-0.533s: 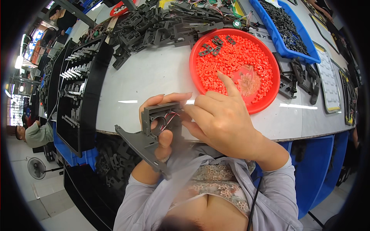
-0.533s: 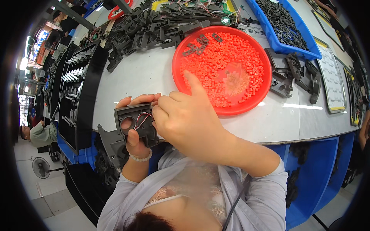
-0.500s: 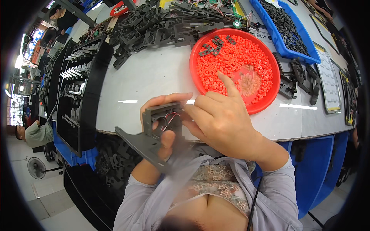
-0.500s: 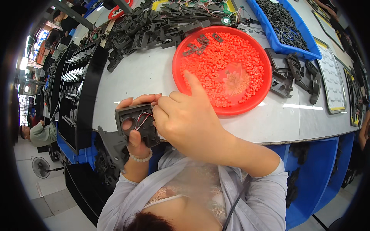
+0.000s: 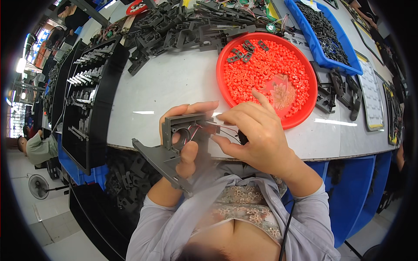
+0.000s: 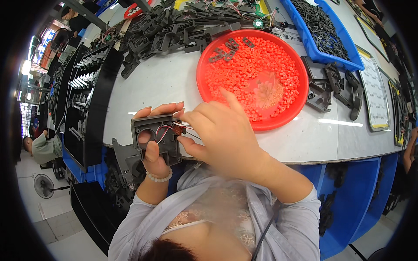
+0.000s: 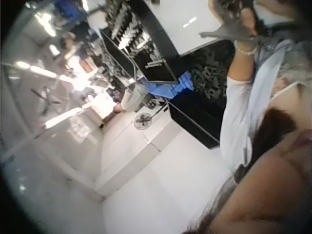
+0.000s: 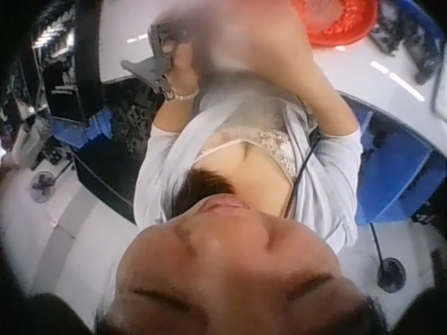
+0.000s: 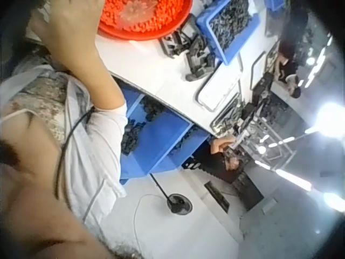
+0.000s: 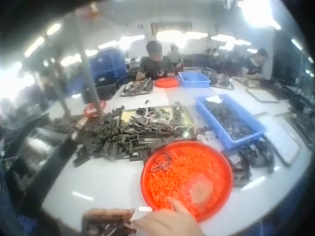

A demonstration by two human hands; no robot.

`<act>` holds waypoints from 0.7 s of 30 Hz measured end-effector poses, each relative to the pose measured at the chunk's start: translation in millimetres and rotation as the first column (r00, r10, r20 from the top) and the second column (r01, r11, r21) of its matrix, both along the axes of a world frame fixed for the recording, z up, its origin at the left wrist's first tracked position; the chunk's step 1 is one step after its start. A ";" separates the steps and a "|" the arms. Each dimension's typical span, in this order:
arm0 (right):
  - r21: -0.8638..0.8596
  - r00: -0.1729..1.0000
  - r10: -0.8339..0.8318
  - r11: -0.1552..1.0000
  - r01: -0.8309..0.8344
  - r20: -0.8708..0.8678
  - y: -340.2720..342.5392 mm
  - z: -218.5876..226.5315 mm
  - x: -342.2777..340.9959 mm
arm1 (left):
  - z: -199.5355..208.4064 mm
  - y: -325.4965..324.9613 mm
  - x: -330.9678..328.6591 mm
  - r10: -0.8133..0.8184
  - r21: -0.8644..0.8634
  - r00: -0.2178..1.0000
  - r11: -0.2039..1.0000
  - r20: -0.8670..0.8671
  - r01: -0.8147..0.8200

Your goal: The person assembles small electronic components by hand, combining a plastic housing, wiring, a circuit board, and fasteners from storage bins at a manufacturing workstation.

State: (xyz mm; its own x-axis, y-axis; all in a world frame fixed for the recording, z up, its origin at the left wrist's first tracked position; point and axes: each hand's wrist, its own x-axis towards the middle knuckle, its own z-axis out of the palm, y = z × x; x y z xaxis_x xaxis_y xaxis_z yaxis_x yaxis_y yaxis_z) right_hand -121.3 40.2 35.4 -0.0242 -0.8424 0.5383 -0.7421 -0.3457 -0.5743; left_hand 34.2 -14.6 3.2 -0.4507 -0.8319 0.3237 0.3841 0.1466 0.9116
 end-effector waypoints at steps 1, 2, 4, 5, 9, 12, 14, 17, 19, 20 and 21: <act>0.000 1.000 -0.001 1.000 0.001 0.001 -0.6 -2.1 -0.2 | -0.1 0.0 -0.1 -0.003 -0.007 1.000 1.000 -0.007 0.003; -0.032 0.999 0.026 0.999 -0.027 -0.032 -1.3 -4.7 -0.4 | -0.3 0.7 0.3 -0.003 -0.007 1.000 1.000 -0.006 0.003; -0.063 0.997 0.049 0.997 -0.054 -0.067 -1.6 -6.8 -0.1 | -0.7 1.9 1.6 -0.024 0.031 1.000 0.999 -0.009 0.025; -0.067 0.997 0.057 0.996 -0.060 -0.042 -1.8 -6.7 0.7 | -0.6 1.6 1.9 -0.026 0.031 1.000 0.999 -0.010 0.026; -0.023 0.996 0.091 0.996 -0.091 0.014 -2.3 -11.4 -4.1 | 1.6 -0.1 -2.9 -0.051 -0.045 0.998 0.998 0.042 0.053; 0.100 0.943 0.206 0.966 -0.239 0.262 -3.3 -5.5 -17.3 | 5.0 -2.3 -4.6 -0.045 -0.030 0.999 0.999 0.029 0.046; 0.170 0.854 0.180 0.940 -0.296 0.488 -1.4 -11.4 -31.2 | 4.6 -6.0 0.3 -0.034 -0.020 0.999 0.999 0.016 0.035; 0.250 0.645 0.097 0.870 -0.424 0.758 3.3 -22.0 -45.1 | 7.2 -10.7 0.7 -0.045 -0.002 0.999 0.999 -0.001 0.045; 0.346 0.597 0.049 0.776 -0.528 0.801 6.0 -17.2 -46.4 | 7.0 -12.7 1.3 -0.050 0.021 0.998 0.998 -0.026 0.051; 0.347 0.600 0.052 0.774 -0.529 0.798 6.8 -18.2 -45.3 | 7.2 -13.0 1.7 -0.055 0.044 0.997 0.997 -0.046 0.057; 0.317 0.550 0.069 0.755 -0.574 0.832 7.5 -21.8 -43.5 | 7.2 -12.5 0.6 -0.054 0.043 0.997 0.998 -0.050 0.056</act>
State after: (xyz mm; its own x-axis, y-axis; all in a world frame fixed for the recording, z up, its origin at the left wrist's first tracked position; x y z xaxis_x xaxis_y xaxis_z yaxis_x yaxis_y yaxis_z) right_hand -164.9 47.8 13.6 0.1436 -0.9887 -0.0422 0.1389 0.0623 -0.9883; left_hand 34.8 -27.1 10.3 -0.4804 -0.8206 0.3096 0.4348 0.0838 0.8966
